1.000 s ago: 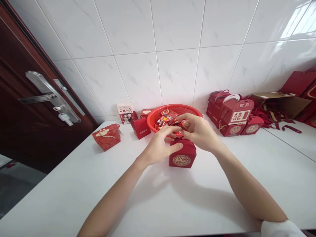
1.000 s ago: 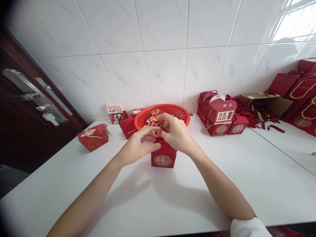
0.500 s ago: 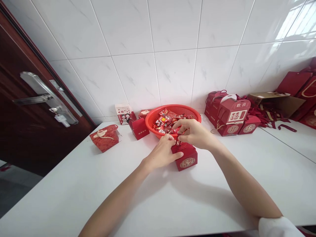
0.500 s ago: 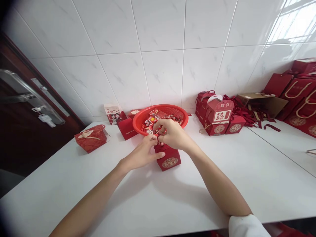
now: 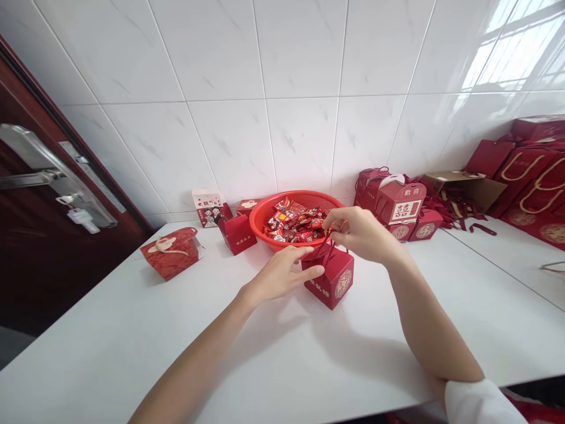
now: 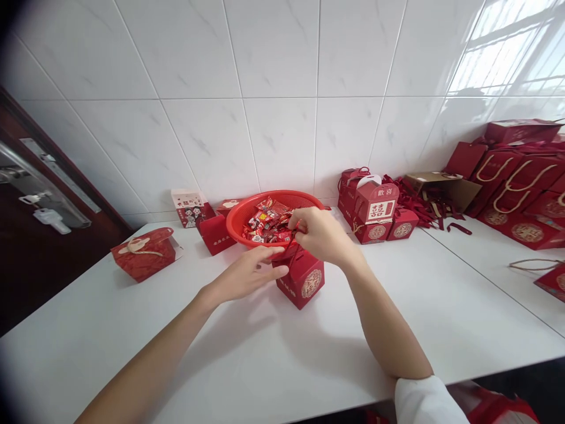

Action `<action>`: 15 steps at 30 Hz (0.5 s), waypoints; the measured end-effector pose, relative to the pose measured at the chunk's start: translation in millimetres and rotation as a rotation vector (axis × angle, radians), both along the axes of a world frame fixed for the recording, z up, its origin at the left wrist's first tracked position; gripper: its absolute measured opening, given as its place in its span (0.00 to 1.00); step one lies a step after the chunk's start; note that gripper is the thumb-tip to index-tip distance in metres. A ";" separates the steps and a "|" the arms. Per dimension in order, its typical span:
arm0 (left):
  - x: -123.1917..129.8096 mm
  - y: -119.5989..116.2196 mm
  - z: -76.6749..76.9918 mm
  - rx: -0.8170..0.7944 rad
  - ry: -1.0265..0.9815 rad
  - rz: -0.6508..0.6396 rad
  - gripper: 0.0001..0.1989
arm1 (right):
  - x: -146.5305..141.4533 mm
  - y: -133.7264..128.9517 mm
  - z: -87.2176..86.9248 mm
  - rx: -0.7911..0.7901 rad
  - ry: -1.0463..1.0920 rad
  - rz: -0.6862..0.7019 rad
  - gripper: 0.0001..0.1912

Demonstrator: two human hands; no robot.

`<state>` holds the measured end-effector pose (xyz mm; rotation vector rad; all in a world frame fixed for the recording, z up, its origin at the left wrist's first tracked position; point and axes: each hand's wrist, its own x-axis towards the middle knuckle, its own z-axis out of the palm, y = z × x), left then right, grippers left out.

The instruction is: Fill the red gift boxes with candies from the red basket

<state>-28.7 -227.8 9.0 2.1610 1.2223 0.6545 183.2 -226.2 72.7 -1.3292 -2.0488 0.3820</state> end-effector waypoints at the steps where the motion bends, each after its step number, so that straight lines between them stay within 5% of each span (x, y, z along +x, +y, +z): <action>1: -1.3 1.6 1.2 -0.017 -0.027 0.012 0.29 | 7.8 -2.2 5.1 0.004 0.046 -0.010 0.11; 8: -8.2 23.3 -4.1 0.224 -0.056 0.062 0.17 | 76.5 -18.8 28.9 0.234 0.522 -0.297 0.04; 15: -13.3 41.3 -19.4 0.250 -0.084 0.044 0.14 | 146.6 -9.7 9.4 0.332 0.817 -0.557 0.06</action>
